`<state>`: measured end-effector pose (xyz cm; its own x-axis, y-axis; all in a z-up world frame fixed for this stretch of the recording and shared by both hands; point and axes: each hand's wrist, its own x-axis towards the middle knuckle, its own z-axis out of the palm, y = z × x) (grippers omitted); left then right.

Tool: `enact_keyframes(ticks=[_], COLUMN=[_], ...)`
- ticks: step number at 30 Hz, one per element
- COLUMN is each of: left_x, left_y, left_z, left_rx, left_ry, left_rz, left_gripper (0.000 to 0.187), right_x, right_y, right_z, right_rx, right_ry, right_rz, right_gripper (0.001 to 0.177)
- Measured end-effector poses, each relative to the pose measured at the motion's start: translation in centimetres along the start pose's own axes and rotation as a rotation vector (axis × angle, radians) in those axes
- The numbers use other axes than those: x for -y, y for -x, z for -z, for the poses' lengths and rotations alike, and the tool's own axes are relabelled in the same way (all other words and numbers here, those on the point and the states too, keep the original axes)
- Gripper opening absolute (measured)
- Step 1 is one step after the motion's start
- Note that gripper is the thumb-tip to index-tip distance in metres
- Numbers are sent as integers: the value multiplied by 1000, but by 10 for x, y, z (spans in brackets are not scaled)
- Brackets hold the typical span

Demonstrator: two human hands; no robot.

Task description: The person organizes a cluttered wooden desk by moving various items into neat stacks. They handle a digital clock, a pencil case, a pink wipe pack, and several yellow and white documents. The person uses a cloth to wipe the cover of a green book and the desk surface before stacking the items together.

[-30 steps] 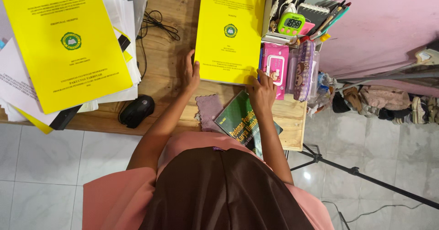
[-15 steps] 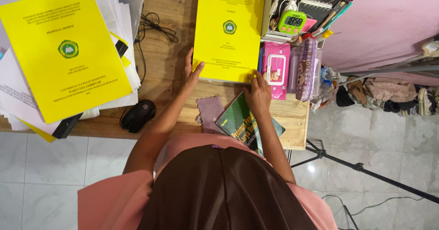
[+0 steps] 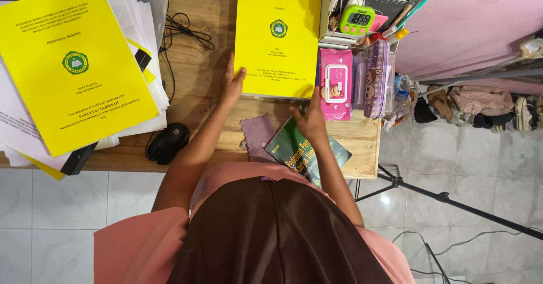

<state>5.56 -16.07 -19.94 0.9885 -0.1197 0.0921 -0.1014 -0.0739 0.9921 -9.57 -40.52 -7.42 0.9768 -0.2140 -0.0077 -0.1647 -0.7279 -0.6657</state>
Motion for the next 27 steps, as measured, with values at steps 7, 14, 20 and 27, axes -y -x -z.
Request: enact_keyframes(ticks=[7, 14, 20, 27], left_x=[-3, -6, 5, 7], left_y=[4, 2, -4, -16], left_z=[2, 3, 5, 8], left_rx=[20, 63, 71, 40], left_ry=[78, 144, 116, -159], left_rz=[50, 36, 21, 27], left_gripper=[69, 68, 69, 69], right_x=[-24, -18, -33, -58], right_y=[3, 11, 13, 0], right_z=[-35, -32, -48, -68], right_rx=[-63, -116, -117, -59], right_ry=[-509, -441, -357, -597], right_rz=[-125, -208, -100, -205], right_gripper=[92, 80, 92, 96])
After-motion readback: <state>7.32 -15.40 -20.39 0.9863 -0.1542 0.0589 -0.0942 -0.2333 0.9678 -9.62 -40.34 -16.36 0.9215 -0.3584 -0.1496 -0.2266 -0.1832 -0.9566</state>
